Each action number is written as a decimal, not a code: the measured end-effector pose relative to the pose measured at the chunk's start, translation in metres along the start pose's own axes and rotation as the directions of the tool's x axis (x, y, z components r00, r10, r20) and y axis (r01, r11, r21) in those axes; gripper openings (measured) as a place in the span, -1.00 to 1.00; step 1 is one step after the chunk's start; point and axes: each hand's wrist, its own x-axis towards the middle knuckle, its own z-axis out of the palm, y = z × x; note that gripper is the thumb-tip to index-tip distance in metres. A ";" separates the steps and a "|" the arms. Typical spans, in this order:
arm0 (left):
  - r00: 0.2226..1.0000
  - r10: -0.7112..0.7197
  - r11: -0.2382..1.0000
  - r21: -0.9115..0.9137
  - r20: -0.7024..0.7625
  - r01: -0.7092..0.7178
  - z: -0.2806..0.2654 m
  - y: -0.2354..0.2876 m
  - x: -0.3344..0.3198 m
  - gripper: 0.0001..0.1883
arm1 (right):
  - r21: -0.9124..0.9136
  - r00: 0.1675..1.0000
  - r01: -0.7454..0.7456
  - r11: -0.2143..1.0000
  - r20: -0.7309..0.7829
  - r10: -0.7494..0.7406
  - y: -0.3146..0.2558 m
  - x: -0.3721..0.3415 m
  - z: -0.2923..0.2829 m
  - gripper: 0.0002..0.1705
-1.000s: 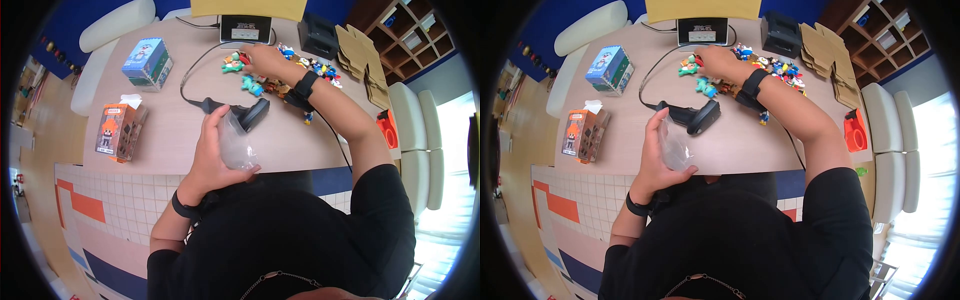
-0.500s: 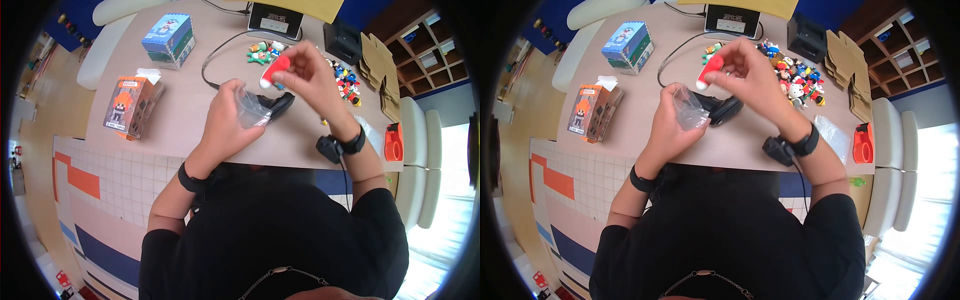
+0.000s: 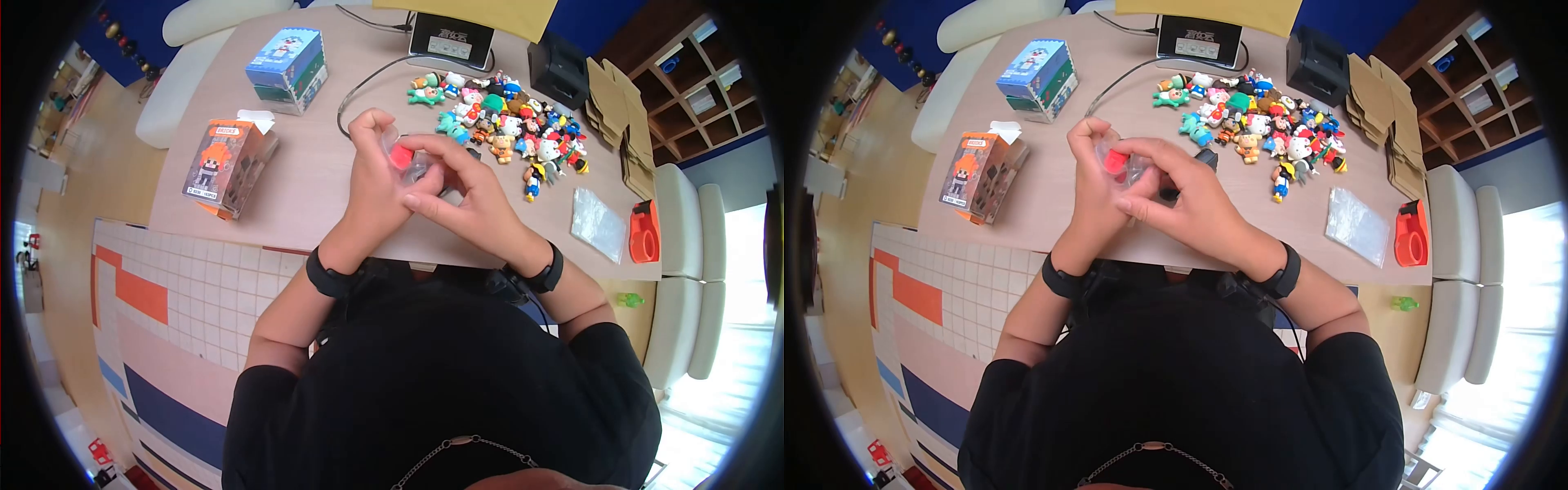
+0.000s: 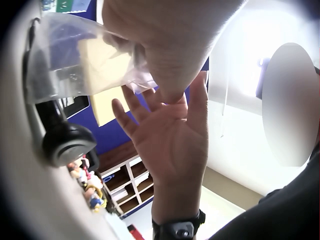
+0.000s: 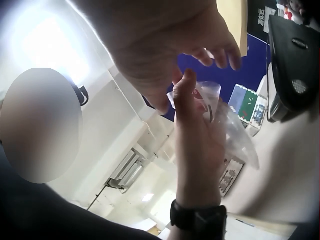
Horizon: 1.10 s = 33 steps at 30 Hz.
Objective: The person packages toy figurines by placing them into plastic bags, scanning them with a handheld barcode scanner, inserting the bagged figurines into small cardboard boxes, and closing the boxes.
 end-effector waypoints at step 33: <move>0.949 0.307 0.951 -0.066 0.078 -0.302 -0.057 0.063 -0.006 -0.77 | -0.281 0.997 0.054 0.958 -0.045 -0.070 -0.071 -0.036 -0.038 -0.88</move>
